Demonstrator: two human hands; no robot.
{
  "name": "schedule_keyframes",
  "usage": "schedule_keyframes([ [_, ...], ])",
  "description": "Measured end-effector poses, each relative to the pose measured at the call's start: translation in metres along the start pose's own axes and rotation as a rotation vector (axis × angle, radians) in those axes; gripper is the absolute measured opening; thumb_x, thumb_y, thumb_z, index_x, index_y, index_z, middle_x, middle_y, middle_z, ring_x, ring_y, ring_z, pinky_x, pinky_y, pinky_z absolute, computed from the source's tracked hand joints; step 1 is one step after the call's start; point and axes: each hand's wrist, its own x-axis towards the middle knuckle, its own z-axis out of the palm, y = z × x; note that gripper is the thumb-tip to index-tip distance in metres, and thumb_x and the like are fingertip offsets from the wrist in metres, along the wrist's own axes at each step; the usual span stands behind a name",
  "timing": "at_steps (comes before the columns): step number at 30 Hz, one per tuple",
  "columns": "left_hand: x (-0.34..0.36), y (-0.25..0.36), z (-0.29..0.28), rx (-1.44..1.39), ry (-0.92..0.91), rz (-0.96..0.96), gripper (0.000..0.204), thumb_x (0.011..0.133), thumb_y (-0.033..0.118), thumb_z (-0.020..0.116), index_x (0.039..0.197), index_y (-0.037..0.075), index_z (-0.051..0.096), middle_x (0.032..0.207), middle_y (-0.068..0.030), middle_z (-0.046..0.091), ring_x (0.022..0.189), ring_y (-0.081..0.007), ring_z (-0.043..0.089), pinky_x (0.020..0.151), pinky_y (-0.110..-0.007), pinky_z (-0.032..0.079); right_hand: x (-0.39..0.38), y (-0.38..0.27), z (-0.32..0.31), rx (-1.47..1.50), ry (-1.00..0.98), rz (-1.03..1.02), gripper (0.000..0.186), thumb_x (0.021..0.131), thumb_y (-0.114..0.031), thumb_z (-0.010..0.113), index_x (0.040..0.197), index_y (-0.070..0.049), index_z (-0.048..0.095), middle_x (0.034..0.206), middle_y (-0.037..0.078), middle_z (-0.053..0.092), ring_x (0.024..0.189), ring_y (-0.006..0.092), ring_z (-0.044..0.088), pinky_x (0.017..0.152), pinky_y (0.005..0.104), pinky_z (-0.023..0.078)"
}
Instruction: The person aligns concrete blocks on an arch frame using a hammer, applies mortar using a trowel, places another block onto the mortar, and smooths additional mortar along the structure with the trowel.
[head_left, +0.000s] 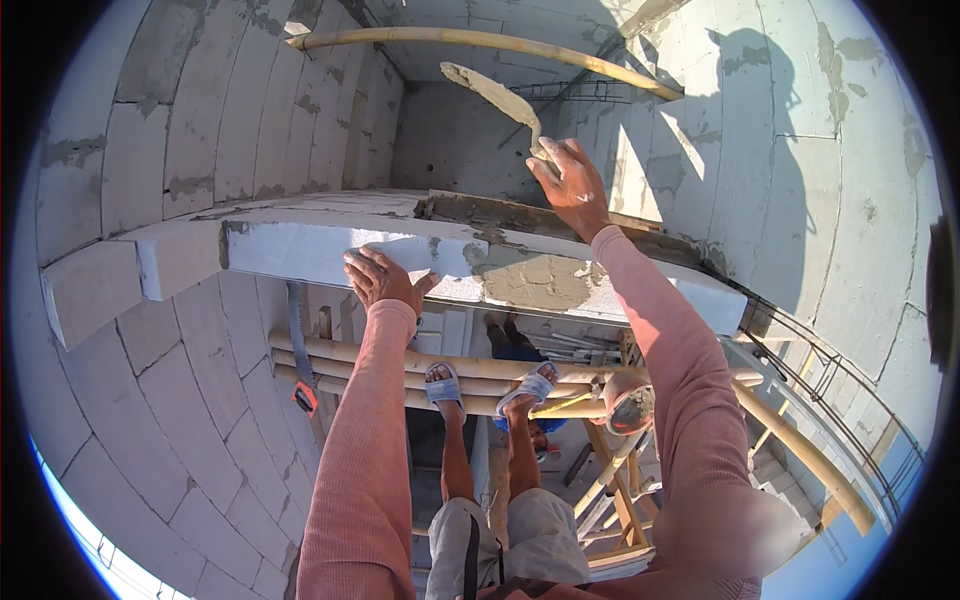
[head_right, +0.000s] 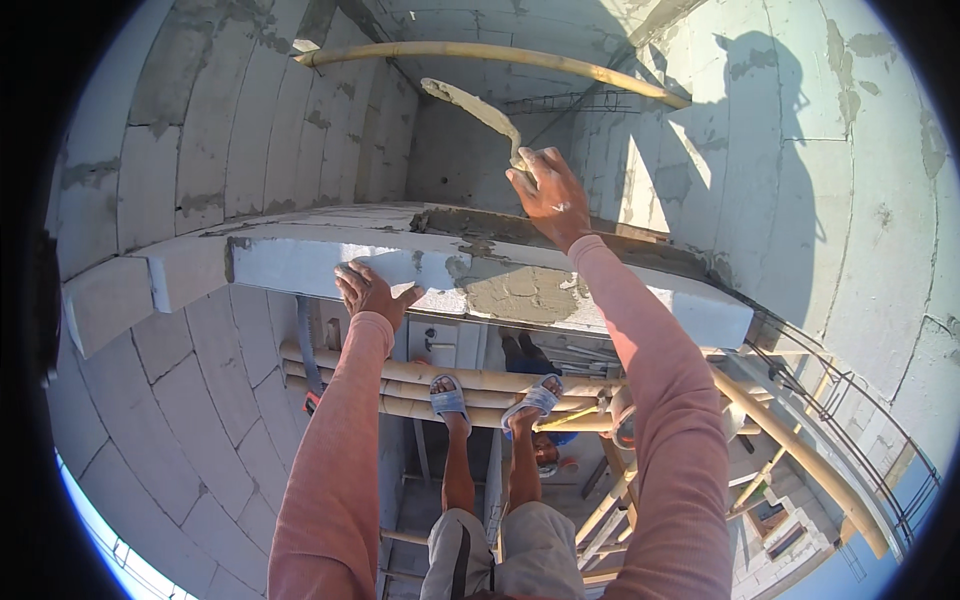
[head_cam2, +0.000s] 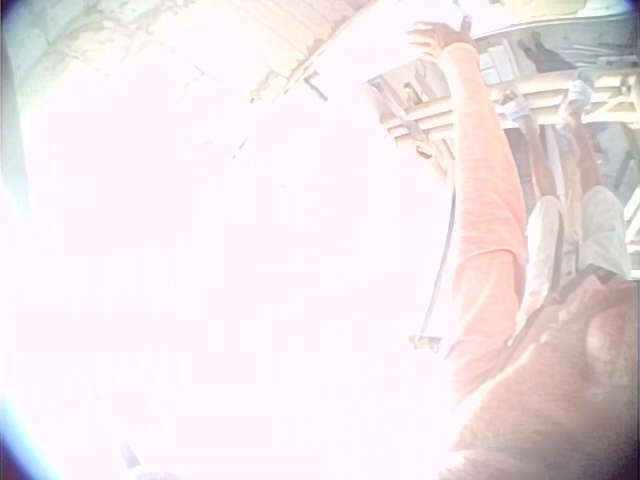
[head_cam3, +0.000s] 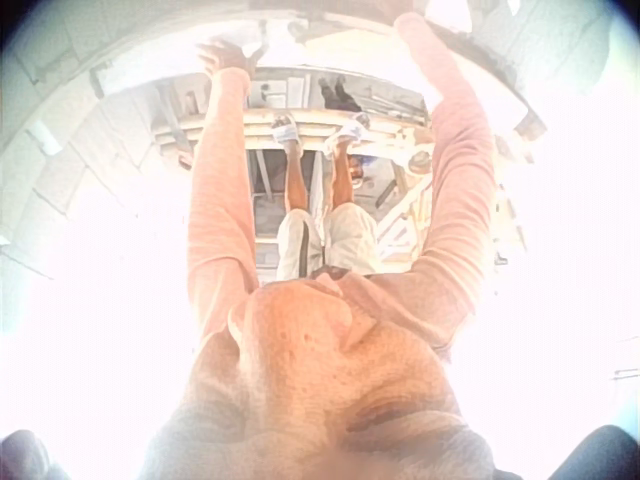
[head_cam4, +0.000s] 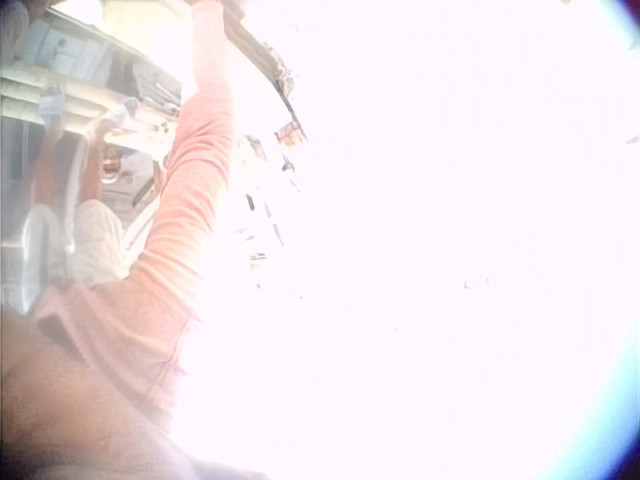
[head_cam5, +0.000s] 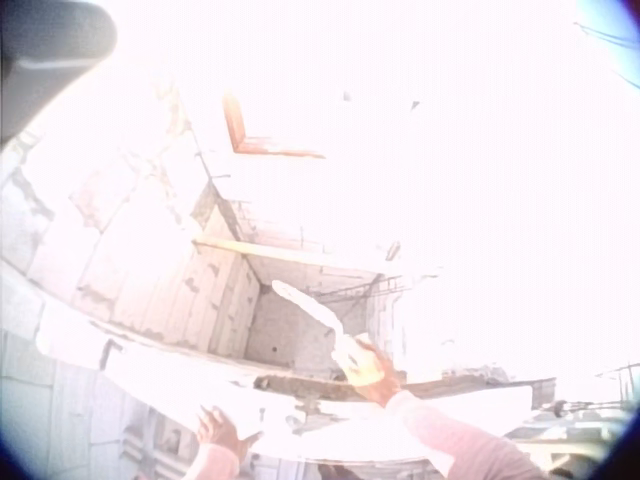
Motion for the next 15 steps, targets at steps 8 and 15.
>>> schedule_keyframes([
  [8,0.004,-0.016,0.009,0.025,0.031,0.000,0.138,0.073,0.073,0.072,0.154,-0.008,-0.005,0.159,-0.0361,-0.007,0.151,-0.0471,-0.005,0.124,-0.049,0.007,-0.007,-0.015,0.045,-0.164,-0.590,0.074,0.039,0.093,-0.037,0.053,0.127,-0.019,0.059,0.153,0.001,0.042,0.134,0.0246,0.048,0.104,0.0408,0.048],
  [15,0.006,-0.002,0.014,0.018,0.023,0.030,0.137,0.075,0.071,0.072,0.153,-0.010,-0.006,0.159,-0.0369,-0.008,0.151,-0.0477,-0.006,0.124,-0.049,0.007,0.051,0.033,0.054,-0.248,-1.037,0.138,0.048,0.101,-0.052,0.039,0.134,-0.024,0.058,0.139,0.005,0.051,0.131,0.0285,0.050,0.108,0.0415,0.043],
])
